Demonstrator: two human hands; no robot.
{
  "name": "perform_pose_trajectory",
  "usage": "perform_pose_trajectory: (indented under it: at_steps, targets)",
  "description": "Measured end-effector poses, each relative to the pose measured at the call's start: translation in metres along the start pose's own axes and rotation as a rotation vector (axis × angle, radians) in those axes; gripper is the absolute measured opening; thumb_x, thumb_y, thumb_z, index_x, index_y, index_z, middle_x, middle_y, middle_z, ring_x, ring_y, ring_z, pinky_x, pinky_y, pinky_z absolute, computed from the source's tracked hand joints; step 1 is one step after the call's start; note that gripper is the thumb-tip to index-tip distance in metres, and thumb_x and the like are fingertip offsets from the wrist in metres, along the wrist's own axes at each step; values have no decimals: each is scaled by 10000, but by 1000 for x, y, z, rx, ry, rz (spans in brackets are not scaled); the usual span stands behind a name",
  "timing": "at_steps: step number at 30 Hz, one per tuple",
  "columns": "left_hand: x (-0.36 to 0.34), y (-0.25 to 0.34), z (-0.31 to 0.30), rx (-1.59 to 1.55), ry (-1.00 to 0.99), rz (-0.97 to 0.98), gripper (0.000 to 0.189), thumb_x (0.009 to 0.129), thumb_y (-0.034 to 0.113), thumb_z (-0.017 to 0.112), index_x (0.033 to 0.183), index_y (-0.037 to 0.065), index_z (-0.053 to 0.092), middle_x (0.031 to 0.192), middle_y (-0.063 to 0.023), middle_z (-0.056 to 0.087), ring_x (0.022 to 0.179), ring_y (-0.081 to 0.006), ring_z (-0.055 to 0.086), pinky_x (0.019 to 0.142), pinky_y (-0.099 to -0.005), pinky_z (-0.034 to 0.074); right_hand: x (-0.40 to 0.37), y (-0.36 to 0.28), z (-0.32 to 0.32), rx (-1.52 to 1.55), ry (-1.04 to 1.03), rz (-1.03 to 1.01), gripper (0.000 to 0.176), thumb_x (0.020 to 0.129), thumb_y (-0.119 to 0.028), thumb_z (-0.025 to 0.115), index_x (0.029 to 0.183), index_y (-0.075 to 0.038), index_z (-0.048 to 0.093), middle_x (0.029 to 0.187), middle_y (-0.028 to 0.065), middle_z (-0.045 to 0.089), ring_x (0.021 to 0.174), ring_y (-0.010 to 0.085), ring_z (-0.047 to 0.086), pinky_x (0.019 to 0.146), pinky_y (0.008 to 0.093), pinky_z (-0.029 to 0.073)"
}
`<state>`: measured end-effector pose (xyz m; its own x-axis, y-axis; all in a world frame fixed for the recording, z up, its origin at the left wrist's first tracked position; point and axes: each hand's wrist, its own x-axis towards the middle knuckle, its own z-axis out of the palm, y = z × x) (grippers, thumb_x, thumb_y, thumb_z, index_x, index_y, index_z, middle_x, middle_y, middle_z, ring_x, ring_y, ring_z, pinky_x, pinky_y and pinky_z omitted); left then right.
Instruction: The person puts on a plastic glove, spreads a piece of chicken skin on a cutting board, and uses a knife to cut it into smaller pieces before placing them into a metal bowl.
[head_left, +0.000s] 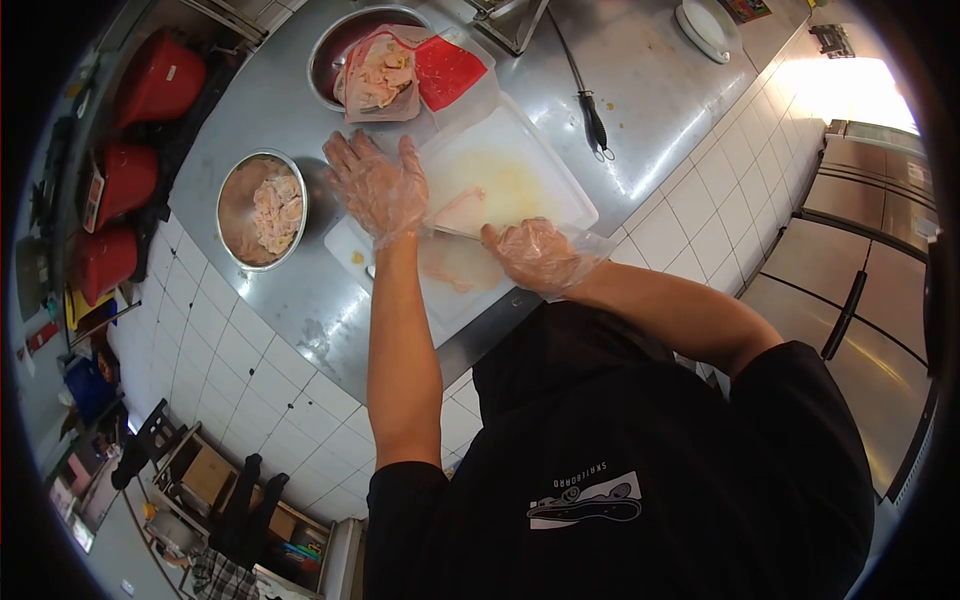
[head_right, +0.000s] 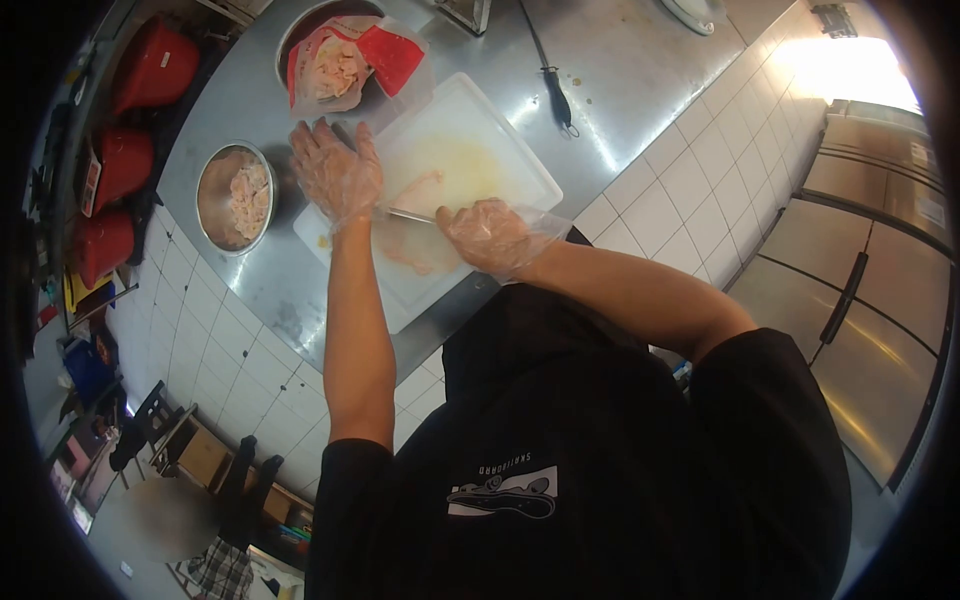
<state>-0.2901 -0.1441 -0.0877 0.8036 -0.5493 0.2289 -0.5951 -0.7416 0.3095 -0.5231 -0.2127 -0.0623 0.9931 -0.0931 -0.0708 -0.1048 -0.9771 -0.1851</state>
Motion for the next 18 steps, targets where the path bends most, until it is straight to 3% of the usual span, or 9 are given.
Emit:
perform_pose_trajectory:
  at_steps: [2,5,8,11,15,18]
  targets:
    - [1,4,-1,7,3,13,720,996,510,592,1417,-70,527,1580,-325,424,1530,-473,329,1251,-611,261,-4,-4,14,24,62,4,462,881,-147,633,1327,-27,618,711,99,662,634,291,664,617,453,533]
    - [-9,8,4,-16,18,4,714,998,505,592,1417,-70,527,1581,-328,421,1530,-472,330,1252,-606,263,-10,1,5,21,-174,73,446,893,-144,628,1325,-34,618,727,111,686,641,305,679,618,450,540]
    - [-7,3,2,5,15,-10,712,1003,508,588,1428,-59,522,1583,-317,427,1528,-465,337,1251,-597,269,5,-4,-15,80,-175,77,306,914,-136,605,1199,-24,607,820,167,751,774,324,763,696,456,583]
    - [-4,0,-1,53,26,-12,715,1008,521,581,1441,-44,517,1587,-294,442,1522,-454,350,1245,-590,279,11,-6,-11,114,-280,124,330,920,-134,592,1231,-24,608,831,165,754,786,319,766,716,467,585]
    - [-15,5,-2,-10,29,-53,714,1006,500,583,1449,-57,510,1589,-312,427,1533,-457,334,1260,-588,256,-3,4,1,30,-196,20,360,921,-145,594,1260,-24,599,793,164,737,751,338,754,690,460,582]
    - [3,-4,-9,-4,17,-58,711,1004,487,587,1454,-58,508,1595,-316,416,1538,-455,325,1270,-585,242,16,-7,3,76,-222,87,379,923,-151,592,1279,-23,589,785,159,732,743,343,748,681,470,577]
